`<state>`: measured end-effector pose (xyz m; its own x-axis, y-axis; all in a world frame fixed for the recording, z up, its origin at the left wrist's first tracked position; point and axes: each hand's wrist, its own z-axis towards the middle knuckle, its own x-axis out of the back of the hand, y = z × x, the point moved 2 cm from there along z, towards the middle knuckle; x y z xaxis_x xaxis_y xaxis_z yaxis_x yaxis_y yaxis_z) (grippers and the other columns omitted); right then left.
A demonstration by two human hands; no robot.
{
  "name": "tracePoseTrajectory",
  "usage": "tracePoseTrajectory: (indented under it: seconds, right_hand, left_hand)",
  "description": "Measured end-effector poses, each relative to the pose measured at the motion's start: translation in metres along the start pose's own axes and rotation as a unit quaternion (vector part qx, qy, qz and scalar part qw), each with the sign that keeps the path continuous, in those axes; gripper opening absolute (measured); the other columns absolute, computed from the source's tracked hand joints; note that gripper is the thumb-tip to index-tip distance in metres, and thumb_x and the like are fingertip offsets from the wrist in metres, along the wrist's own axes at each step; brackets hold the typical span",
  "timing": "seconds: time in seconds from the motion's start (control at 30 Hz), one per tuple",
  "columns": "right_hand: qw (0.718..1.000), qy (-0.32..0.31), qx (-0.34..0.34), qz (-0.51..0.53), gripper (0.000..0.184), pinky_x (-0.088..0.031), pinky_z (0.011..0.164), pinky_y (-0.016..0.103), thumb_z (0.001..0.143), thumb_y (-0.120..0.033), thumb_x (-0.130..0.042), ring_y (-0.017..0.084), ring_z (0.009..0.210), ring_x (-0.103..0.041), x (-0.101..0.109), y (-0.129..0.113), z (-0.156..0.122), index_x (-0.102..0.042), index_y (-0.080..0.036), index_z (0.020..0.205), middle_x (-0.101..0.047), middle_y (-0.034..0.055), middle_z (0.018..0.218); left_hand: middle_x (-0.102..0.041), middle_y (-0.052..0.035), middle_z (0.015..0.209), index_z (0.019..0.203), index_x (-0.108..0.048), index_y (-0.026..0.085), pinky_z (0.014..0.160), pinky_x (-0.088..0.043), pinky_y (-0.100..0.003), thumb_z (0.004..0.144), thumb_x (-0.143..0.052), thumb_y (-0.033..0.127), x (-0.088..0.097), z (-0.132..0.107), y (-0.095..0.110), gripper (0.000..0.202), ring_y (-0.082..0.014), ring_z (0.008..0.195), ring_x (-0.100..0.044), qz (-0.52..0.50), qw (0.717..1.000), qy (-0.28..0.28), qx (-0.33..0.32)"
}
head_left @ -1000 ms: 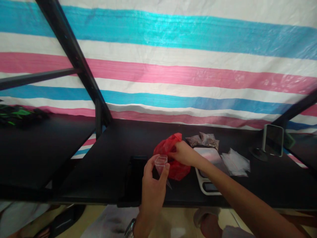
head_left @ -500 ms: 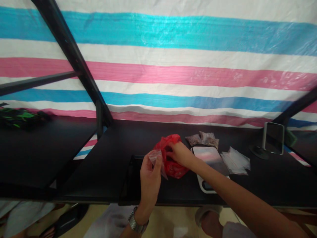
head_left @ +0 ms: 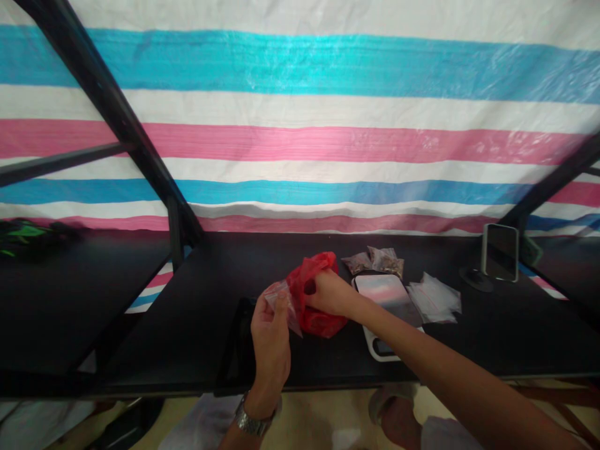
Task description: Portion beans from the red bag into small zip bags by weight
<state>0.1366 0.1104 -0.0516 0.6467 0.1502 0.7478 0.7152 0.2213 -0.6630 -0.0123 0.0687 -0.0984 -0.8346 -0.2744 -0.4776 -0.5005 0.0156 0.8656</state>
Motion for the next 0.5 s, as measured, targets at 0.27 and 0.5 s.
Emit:
tracePoseTrajectory:
  seconds: [0.27, 0.5]
  right_hand:
    - [0.994, -0.035, -0.001, 0.101, 0.027, -0.059, 0.09, 0.028, 0.095, -0.019, -0.06, 0.021, 0.102, -0.076, 0.019, 0.013, -0.008, -0.079, -0.018, 0.114, -0.082, 0.0024, 0.107]
    - [0.997, -0.073, -0.038, 0.01, 0.025, -0.059, 0.079, 0.026, 0.089, -0.013, -0.061, 0.021, 0.091, -0.077, 0.046, 0.016, -0.017, -0.08, -0.016, 0.105, -0.083, 0.003, 0.1]
  left_hand:
    - [-0.081, -0.0071, 0.109, 0.112, -0.07, 0.019, 0.089, -0.063, -0.035, 0.073, -0.091, 0.062, -0.005, -0.001, 0.007, 0.062, -0.0215, 0.098, -0.078, 0.011, 1.0, -0.011, -0.001]
    - [-0.078, -0.0067, 0.109, 0.113, -0.068, 0.02, 0.089, -0.062, -0.037, 0.072, -0.088, 0.067, 0.004, -0.006, 0.012, 0.066, -0.0226, 0.098, -0.076, 0.073, 0.997, 0.005, -0.011]
